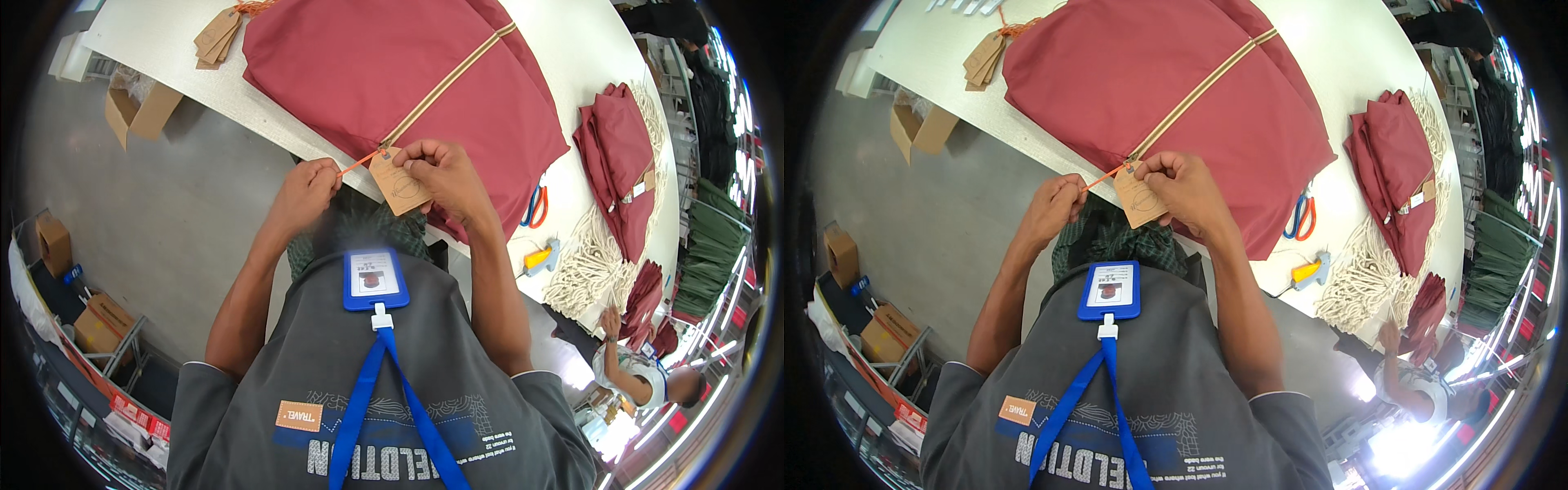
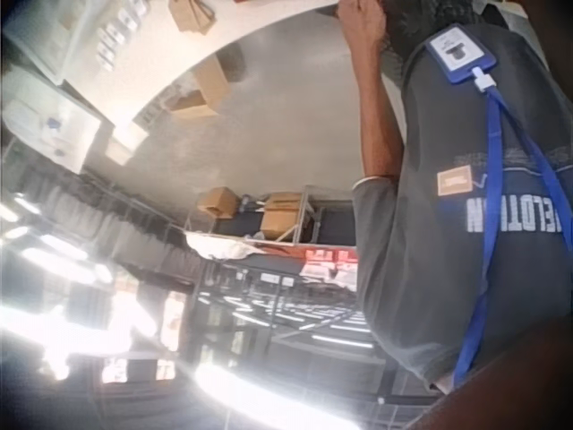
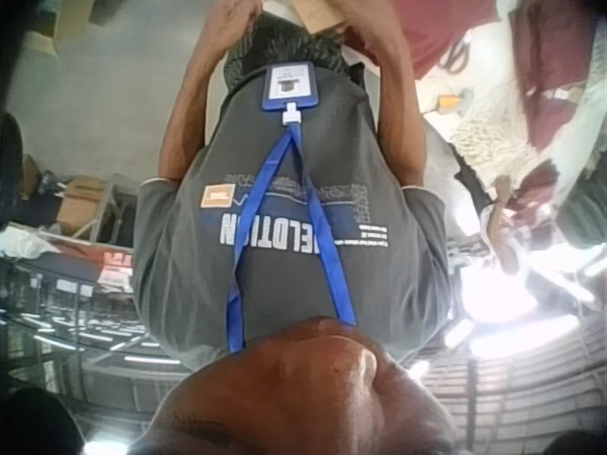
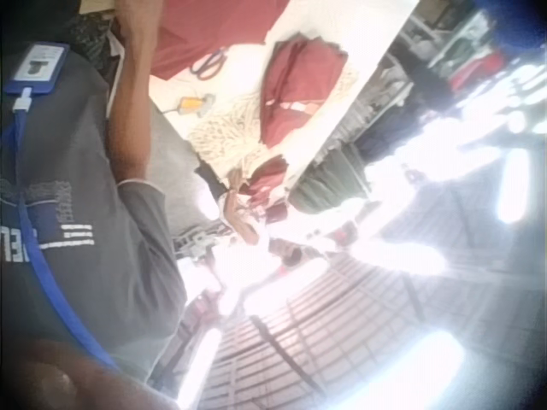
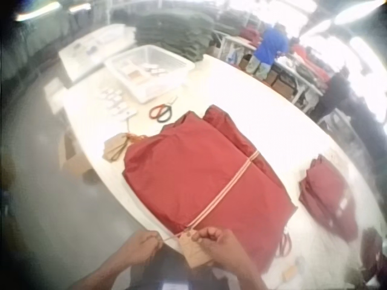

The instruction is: The person attaches tags to folded red fabric items using a hot glue gun. They pick up each item, apply glue to a tag, press it onto the fabric, and place the item aside. The process is repeated for multiple items.

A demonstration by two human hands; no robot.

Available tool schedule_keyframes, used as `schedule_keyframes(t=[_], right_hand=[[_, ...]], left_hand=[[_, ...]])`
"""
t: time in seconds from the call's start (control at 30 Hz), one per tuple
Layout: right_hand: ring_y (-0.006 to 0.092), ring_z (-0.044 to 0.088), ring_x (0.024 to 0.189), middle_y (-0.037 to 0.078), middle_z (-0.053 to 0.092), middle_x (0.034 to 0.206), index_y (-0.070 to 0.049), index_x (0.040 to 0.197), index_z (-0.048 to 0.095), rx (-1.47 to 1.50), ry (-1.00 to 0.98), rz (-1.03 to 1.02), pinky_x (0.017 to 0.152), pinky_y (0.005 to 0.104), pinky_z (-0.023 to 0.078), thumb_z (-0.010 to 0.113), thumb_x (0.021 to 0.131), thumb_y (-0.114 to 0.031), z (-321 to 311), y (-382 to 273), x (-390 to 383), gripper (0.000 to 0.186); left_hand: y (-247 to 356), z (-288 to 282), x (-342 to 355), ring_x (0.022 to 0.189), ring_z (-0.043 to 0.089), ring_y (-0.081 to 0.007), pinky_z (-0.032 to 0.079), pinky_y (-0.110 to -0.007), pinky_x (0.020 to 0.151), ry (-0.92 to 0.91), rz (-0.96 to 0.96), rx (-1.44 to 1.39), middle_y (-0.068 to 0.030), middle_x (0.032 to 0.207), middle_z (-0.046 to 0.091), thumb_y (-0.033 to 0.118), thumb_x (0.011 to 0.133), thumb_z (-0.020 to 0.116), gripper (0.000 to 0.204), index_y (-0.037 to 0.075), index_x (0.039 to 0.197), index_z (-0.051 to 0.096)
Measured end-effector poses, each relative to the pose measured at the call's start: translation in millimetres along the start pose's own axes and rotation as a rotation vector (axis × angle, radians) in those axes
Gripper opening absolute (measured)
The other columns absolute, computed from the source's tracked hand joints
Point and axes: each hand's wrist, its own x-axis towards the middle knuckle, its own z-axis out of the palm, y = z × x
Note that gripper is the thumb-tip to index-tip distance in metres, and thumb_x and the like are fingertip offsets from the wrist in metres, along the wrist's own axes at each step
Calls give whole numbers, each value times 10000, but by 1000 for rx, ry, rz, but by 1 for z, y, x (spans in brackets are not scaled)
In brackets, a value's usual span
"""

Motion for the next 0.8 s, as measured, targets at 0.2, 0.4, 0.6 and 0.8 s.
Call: schedule_keyframes(t=[0.2, 0.4, 0.6, 0.8], right_hand=[[71, 621, 581, 54, 681, 858, 21, 1011, 686, 145, 19, 25, 399, 221, 451, 569, 949, -22, 14, 12, 0, 139], [73, 621, 579, 56, 678, 854, 18, 1005, 687, 155, 29, 45, 381, 213, 438, 573, 942, -19, 18, 19, 3, 135], [70, 611, 569, 49, 675, 846, 14, 995, 686, 131, 30, 67, 372, 212, 423, 576, 938, -19, 19, 19, 6, 128], [66, 583, 541, 50, 666, 812, 7, 989, 685, 146, 34, 25, 367, 215, 388, 581, 948, -34, 21, 24, 10, 119]], left_hand=[[-2, 8, -8, 586, 459, -80, 382, -278, 543, 58, 145, 164, 5, 651, 505, 166, 1000, 479, 242, 20, 826, 564], [5, 9, -20, 581, 570, -227, 458, -354, 597, 139, 195, 309, -136, 684, 620, 147, 968, 615, 177, -22, 935, 661], [6, 11, -24, 612, 618, -292, 474, -380, 600, 188, 281, 343, -151, 729, 660, 136, 937, 672, 142, 1, 947, 714], [16, 13, -30, 669, 664, -324, 503, -394, 610, 231, 391, 457, -147, 770, 690, 127, 889, 712, 114, 26, 929, 746]])
